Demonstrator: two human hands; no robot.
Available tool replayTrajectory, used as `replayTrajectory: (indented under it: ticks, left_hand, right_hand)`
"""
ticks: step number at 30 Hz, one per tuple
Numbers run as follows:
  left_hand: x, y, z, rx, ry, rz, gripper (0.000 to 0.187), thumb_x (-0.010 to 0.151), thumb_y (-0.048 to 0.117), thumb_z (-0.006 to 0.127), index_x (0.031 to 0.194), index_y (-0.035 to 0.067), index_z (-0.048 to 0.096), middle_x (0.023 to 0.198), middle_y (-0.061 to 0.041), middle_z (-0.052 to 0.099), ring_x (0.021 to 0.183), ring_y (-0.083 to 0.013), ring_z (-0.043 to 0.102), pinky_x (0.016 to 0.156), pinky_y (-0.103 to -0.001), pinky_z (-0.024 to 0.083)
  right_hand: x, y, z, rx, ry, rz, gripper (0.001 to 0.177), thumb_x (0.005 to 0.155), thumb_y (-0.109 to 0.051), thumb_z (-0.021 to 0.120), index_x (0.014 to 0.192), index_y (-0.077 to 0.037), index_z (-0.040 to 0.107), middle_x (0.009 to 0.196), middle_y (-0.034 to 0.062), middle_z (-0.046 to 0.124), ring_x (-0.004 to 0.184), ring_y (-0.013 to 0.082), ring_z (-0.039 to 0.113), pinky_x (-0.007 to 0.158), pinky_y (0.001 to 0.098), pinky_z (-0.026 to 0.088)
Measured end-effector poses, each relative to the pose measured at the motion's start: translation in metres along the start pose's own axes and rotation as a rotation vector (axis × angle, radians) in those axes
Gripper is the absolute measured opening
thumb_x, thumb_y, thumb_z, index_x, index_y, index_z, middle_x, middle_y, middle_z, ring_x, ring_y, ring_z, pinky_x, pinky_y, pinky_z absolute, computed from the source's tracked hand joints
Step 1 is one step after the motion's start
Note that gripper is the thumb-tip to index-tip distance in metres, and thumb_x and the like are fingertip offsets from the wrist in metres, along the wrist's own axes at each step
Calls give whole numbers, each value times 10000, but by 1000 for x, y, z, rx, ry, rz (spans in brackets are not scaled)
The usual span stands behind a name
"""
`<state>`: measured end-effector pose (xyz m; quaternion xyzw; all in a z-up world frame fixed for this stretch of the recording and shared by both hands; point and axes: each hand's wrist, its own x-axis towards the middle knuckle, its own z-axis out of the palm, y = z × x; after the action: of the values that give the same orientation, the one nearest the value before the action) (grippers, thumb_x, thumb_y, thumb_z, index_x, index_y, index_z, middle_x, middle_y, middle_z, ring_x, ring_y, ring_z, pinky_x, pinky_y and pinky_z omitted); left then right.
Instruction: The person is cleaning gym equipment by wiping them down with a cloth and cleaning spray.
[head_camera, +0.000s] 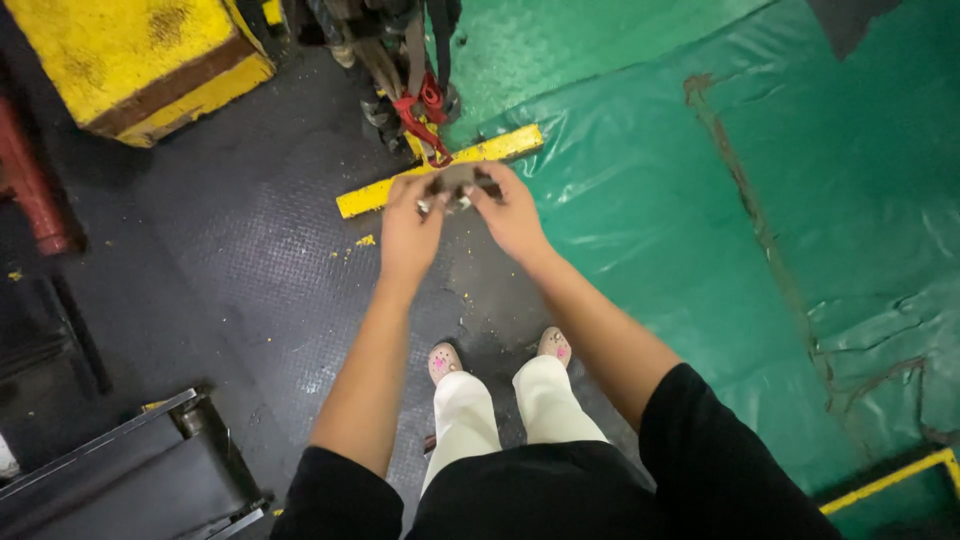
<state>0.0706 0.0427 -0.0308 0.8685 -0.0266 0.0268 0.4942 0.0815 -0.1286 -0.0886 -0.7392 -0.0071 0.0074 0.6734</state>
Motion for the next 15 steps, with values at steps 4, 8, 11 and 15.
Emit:
replayTrajectory:
  ticks: [4,8,11,15]
  left_hand:
    - [16,73,-38,1,200,264,288,984,45,705,1270,14,680,1155,-155,609,1080,-300,647,925,-379,548]
    - [35,137,-77,53,359,430,308,991,28,720,1296,23,677,1137,-141,607,1055,-288,636,944,-379,539]
    - [52,168,-91,-64,420,377,283,993,58,706,1263,40,623,1095,-117,605,977,-247,653,876,-338,556]
    - [86,159,-100,-52,503,506,223,1018,42,712,1212,46,602,1093,-113,604,1022,-264,665,939,-352,551]
  right_hand:
    - [20,-87,-9,89,0,-110,330,985,-138,721,1285,-34,628,1162,59,689,983,141,667,854,294,568]
    - [44,-169,-17,141,7,-289,330,1009,-143,727,1302,-35,623,1200,45,697,937,114,662,820,269,587]
    - [72,-199,-13,243,30,-372,318,1008,-139,740,1291,-38,634,1173,40,694,919,107,659,799,263,583]
    - [97,-237,-2,224,98,-250,301,962,-133,728,1242,-57,650,1105,31,712,865,90,688,713,255,609]
